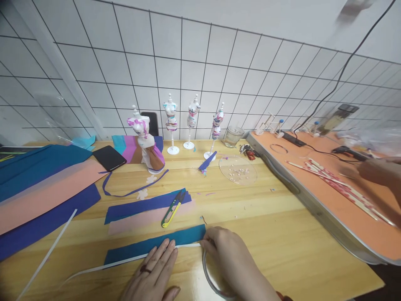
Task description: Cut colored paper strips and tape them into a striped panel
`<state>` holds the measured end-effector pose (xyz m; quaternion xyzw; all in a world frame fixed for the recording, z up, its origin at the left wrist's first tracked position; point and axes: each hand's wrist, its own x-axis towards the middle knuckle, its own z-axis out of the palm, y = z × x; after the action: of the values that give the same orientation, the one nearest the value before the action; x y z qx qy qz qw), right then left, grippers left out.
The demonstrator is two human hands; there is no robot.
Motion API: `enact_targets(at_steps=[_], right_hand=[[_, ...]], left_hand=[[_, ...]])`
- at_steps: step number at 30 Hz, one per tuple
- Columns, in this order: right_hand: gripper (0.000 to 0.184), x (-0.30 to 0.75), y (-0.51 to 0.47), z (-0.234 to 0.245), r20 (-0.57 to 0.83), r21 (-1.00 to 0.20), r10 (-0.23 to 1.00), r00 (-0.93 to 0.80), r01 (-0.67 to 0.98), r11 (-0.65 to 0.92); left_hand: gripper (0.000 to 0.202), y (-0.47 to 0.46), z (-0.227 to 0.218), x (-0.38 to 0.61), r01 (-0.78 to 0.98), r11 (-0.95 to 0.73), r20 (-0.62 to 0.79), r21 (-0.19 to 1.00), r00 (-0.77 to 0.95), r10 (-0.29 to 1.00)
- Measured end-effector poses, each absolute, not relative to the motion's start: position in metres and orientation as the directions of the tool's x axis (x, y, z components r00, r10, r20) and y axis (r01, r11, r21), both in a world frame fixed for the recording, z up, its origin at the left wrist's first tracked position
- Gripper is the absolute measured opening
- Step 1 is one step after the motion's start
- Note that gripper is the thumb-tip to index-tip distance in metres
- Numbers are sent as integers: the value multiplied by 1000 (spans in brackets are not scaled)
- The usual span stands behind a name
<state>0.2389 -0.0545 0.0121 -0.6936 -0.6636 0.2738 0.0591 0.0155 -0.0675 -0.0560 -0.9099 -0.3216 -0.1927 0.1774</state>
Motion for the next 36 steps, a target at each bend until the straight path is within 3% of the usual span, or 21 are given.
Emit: enact_targets(at_steps=[5, 19, 36], right_hand=[[18, 239, -52, 14, -257, -455, 963, -82, 889, -46], [14, 255, -48, 7, -338, -488, 941, 39, 847, -210], [18, 257, -41, 0, -370, -500, 928, 31, 836, -227]], left_hand=[[44, -66, -58, 16, 644, -731, 444, -226, 736, 511], [44, -63, -62, 14, 644, -742, 505, -186, 711, 490], [41, -58, -55, 16, 641, -751, 566, -159, 682, 463]])
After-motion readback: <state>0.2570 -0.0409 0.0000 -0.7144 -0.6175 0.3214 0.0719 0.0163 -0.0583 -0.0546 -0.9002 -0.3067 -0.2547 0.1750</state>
